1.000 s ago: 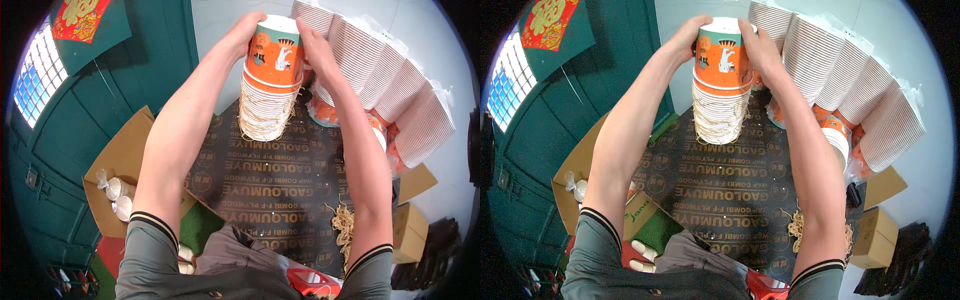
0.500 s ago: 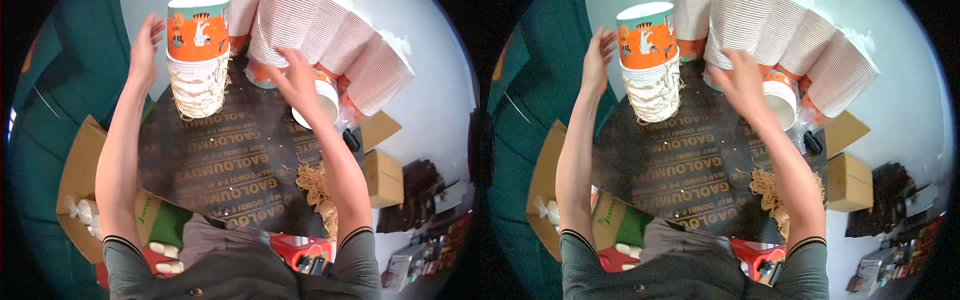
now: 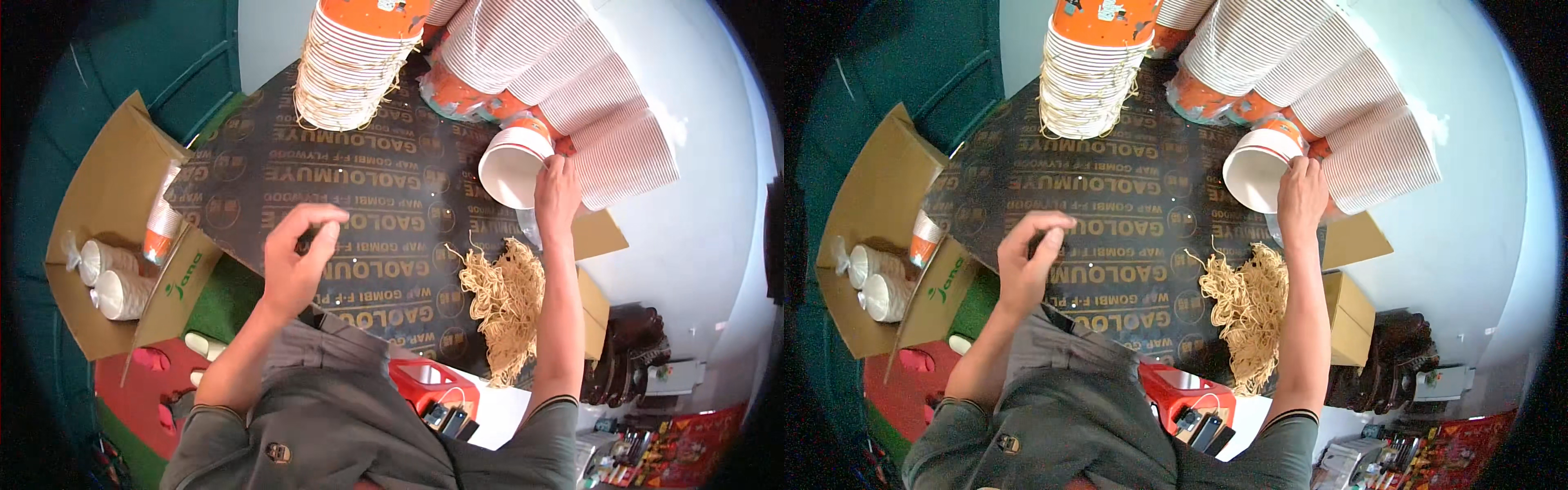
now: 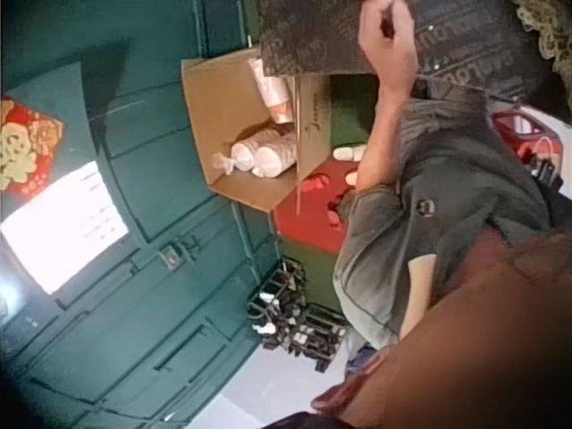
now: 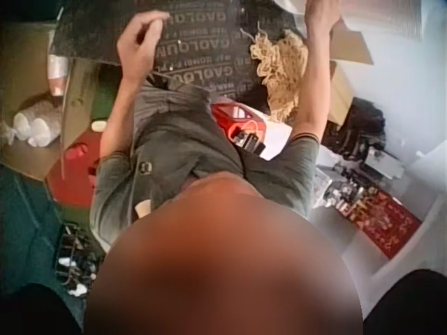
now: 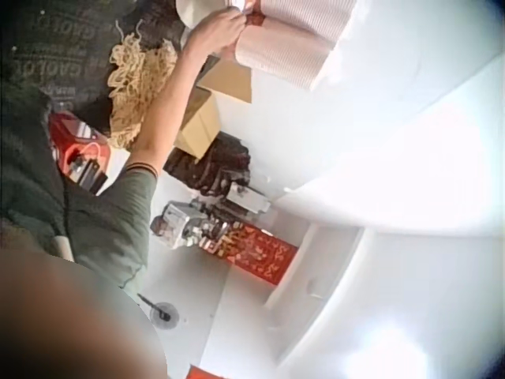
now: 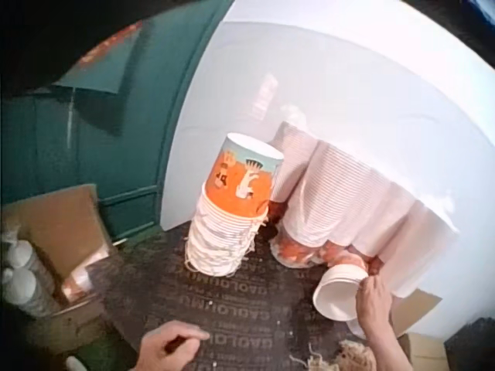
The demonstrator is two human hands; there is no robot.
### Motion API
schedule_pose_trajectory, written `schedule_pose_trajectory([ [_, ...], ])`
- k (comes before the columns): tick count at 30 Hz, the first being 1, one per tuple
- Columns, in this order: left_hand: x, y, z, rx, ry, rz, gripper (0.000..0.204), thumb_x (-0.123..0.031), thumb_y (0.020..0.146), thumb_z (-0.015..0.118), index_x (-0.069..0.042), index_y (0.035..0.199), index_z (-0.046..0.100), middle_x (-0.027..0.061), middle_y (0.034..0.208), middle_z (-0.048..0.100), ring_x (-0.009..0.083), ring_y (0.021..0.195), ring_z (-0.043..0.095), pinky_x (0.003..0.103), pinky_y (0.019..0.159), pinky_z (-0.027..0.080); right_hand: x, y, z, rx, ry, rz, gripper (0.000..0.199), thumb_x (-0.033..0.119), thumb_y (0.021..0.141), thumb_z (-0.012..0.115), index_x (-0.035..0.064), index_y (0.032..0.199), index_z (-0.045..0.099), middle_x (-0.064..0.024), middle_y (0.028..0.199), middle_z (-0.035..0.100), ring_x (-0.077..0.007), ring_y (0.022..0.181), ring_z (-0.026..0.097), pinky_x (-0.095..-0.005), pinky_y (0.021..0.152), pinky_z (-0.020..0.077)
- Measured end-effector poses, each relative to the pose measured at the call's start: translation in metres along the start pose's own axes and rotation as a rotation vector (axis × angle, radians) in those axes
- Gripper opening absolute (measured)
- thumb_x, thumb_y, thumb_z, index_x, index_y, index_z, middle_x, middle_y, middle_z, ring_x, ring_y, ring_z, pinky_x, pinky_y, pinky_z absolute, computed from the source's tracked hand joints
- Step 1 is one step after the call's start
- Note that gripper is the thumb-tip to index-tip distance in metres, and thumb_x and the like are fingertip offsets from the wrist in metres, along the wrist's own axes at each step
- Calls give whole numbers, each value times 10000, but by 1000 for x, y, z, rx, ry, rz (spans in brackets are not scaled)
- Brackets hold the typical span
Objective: Attaching thin strings to paper cups for packaging.
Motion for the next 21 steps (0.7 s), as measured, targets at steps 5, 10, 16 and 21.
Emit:
schedule_pose_trajectory([
  [5,-4,-10,6,34,53,19,138,-45,1020,710,-19,1141,772,96,1136,763,194,1034,714,325,916,543,-1,1,-1,34,-36,-26,96,36,970,647,28,1054,602,-158,884,701,-368,871,684,-495,821,544],
  [10,-13,-9,25,232,74,-61,172,-64,1048,707,-2,1199,758,74,1157,757,159,1074,702,305,899,557,23,6,-45,62,42,51,261,90,1009,643,30,1262,631,-154,803,744,-360,863,711,-501,756,558],
  [16,-29,0,43,162,9,55,513,-185,1013,799,-12,1469,640,157,1392,692,263,1253,672,398,1100,516,81,4,-109,231,341,218,223,187,1054,681,47,1215,743,-229,876,772,-421,819,770,-512,742,594],
  [21,-34,26,41,230,-101,-128,480,-146,1093,628,8,1547,596,96,1397,711,160,1248,664,325,1084,511,140,-35,-107,483,996,431,288,197,1065,678,-38,1216,746,-227,863,770,-293,753,780,-397,726,579],
])
Point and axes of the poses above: each hand's wrist, its own y-axis towards the middle knuckle, its own z-axis out of the palm, x = y × z, the point moved 5 cm from there along y, towards the middle knuckle
